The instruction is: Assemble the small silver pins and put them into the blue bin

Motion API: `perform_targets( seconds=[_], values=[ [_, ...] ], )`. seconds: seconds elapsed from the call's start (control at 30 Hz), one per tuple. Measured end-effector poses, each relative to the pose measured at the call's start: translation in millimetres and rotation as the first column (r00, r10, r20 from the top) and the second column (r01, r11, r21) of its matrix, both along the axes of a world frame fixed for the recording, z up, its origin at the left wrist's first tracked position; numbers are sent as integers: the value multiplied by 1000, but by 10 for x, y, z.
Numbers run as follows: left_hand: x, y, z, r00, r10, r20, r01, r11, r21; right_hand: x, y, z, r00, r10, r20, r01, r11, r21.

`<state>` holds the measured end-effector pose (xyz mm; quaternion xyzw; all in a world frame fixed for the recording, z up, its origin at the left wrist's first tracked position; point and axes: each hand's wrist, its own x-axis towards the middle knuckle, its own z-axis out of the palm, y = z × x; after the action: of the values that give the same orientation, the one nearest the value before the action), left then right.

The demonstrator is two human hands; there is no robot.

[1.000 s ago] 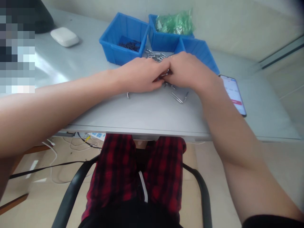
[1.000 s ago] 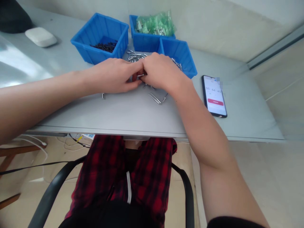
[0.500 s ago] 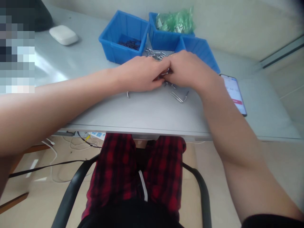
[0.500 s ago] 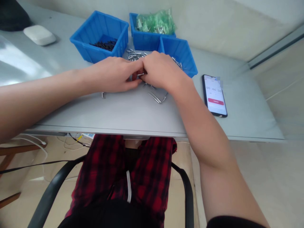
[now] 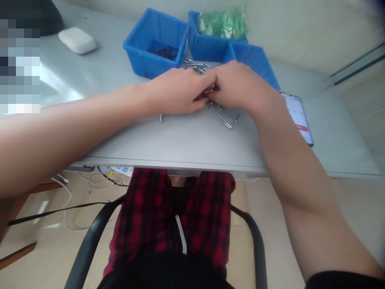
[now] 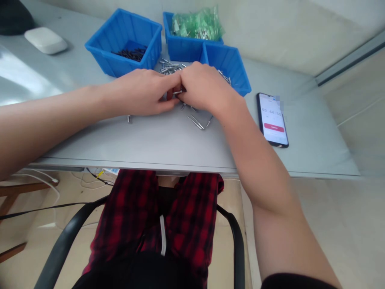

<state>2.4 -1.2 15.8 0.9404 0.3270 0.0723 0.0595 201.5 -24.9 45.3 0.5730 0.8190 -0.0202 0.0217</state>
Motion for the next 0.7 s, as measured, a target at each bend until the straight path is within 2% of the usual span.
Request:
perform_targets(
  seconds=[0.1,0.27,0.5,0.7],
  values=[
    [-7,9,-3,999,-18,43,20,999,-26,4,5,-2,1000,-1,-5,1,1000,-3],
    [-2,5,-9,999,17,-47,-16,1000,21,-4,-1,3,1000,-12,-14,12,1000,-16],
    [-6,0,-6,998,-6,-63,10,998,59,-14,-6,2,999,-36,-4,36,999,-12],
    [17,-23,31,993,32,-114,-27,999,46,11,11,-18,999,1,-43,-1,1000,-6]
  ],
)
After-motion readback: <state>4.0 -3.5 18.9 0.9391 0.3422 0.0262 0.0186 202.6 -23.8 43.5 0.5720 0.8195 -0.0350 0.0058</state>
